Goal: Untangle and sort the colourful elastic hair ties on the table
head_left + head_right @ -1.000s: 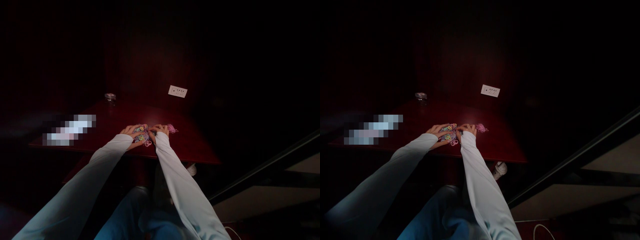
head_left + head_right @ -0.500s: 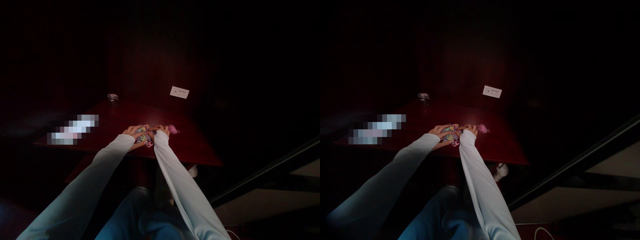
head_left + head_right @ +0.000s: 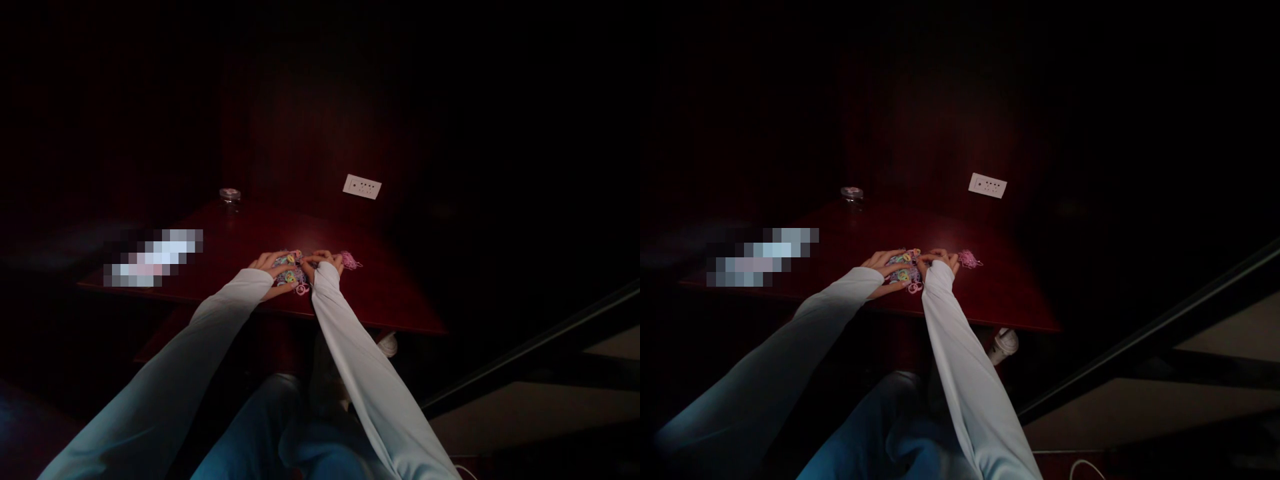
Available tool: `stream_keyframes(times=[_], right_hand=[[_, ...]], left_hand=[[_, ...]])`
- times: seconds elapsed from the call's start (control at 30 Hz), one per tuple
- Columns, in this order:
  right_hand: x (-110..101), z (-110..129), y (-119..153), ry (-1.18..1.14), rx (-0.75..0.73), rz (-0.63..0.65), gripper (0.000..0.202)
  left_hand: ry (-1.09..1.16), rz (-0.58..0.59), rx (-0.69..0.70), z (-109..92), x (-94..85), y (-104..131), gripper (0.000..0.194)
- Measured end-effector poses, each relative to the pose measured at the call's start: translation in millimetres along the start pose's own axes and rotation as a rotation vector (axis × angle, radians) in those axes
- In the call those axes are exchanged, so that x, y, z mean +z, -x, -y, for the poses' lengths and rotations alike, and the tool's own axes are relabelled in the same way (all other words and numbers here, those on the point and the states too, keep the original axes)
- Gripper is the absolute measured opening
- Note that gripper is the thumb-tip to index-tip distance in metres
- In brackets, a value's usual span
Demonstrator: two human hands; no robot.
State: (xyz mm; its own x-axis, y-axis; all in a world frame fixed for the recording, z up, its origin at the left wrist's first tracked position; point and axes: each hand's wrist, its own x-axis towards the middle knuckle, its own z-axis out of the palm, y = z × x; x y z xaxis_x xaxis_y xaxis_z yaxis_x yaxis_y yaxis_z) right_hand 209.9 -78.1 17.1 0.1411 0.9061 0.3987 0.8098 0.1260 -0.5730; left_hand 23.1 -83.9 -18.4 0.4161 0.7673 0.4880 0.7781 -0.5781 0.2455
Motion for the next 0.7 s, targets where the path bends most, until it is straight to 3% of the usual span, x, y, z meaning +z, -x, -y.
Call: stream_keyframes(times=[0.23, 0.43, 0.53, 0.7], right_hand=[[7.2, -7.0, -3.7, -0.139, 0.048, -0.036, 0.015], [14.8, -13.2, -6.7, -0.219, 0.000, -0.098, 0.024], [6.5, -19.1, -8.9, -0.182, 0.003, -0.127, 0.023], [-27.4, -49.4, -17.7, 0.074, -0.016, -0.264, 0.026]], left_hand=[[0.069, 0.005, -0.022, 0.6, -4.6, -0.5, 0.043], [0.160, -0.027, -0.087, 9.2, -5.2, -2.4, 0.046], [0.170, 0.003, -0.081, 14.6, -3.4, -3.5, 0.042], [0.172, 0.018, -0.083, 16.2, -1.5, -4.1, 0.039]])
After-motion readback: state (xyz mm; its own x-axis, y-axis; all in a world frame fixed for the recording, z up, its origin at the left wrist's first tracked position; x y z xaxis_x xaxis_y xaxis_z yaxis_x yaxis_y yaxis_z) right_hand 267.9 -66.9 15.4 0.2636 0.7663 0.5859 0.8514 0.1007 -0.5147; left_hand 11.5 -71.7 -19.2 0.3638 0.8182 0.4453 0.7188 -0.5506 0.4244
